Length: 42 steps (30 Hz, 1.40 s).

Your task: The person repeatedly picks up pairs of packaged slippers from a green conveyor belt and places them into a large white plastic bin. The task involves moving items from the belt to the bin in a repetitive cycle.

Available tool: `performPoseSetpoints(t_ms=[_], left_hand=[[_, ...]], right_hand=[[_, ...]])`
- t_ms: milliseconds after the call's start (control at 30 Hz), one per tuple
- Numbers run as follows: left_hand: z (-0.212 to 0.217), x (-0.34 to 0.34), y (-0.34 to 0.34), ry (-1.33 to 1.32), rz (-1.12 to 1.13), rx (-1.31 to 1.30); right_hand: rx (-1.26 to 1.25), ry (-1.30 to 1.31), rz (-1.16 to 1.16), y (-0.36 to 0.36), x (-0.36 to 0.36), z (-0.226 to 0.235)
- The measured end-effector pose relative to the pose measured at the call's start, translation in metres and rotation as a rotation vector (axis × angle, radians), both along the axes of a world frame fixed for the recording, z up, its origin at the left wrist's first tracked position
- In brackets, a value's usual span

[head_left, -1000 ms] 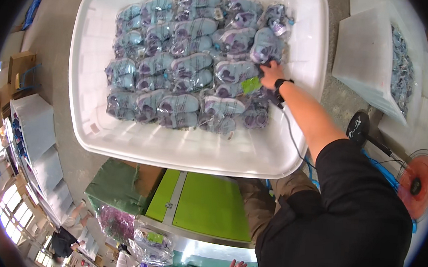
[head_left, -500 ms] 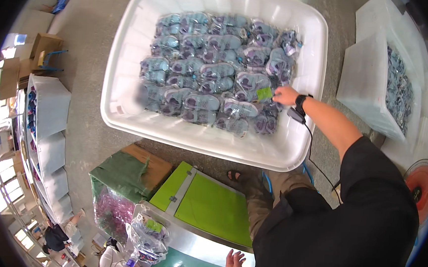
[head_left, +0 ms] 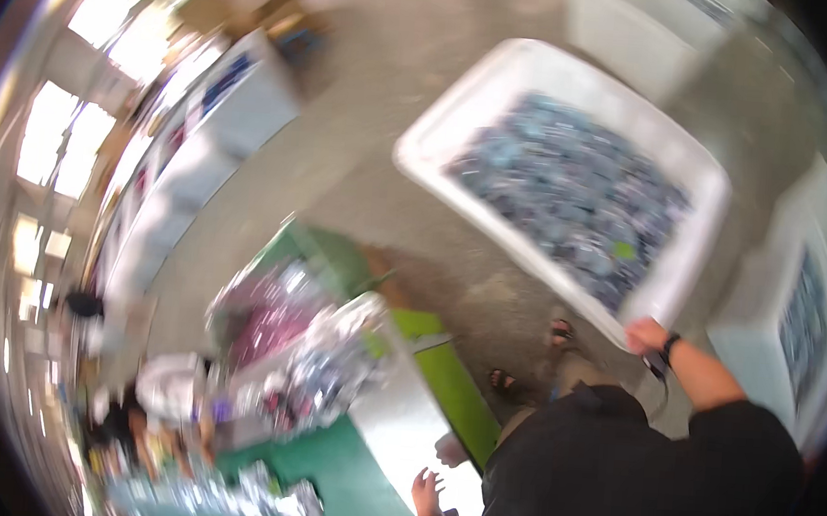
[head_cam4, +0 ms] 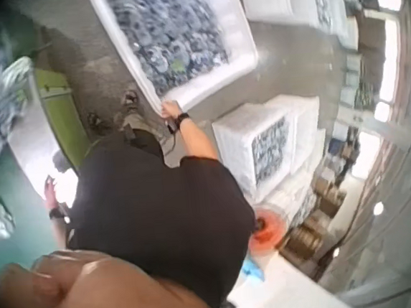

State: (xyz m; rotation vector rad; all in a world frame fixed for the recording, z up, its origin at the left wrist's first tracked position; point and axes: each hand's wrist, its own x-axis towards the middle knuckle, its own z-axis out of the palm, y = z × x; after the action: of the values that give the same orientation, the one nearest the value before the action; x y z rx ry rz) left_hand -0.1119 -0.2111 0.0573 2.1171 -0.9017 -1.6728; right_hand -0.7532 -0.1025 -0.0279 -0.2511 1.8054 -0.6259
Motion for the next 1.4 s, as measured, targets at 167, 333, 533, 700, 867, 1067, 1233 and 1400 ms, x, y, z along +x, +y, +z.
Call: performPoseSetpoints(t_ms=[167,333,533,700,867,1067,1233,1400], left_hand=[[-0.033,0.078,-0.006,-0.302,-0.152,-0.199],[-0.037,0.159,-0.014,-0.368,0.026,-0.316],[-0.055,0.26,-0.052,-0.79,0.069,-0.443],[-0.043,0.345,-0.07,-1.04,0.214,-0.426],[-0.047,0.404,-0.074,-1.051,0.232,-0.287],[-0.069,0.367,-0.057,-1.063,0.127,-0.44],[-0.066,0.281,-0.013,-0.864,0.369,-0.603],[-0.085,0.236,0.039,0.591,1.588,-0.622]], right_hand=[[0.095,-0.103,0.118,-0.006,0.052,-0.018],[0.098,-0.074,0.305,-0.044,0.069,0.0],[0.044,0.056,0.343,-0.085,0.069,0.041],[-0.008,0.132,0.434,-0.108,0.093,0.085],[-0.013,0.16,0.5,-0.109,0.124,0.099],[0.032,0.165,0.577,-0.105,0.151,0.106],[0.042,0.15,0.587,-0.112,0.165,0.104],[0.019,0.174,0.67,-0.118,0.176,0.107]])
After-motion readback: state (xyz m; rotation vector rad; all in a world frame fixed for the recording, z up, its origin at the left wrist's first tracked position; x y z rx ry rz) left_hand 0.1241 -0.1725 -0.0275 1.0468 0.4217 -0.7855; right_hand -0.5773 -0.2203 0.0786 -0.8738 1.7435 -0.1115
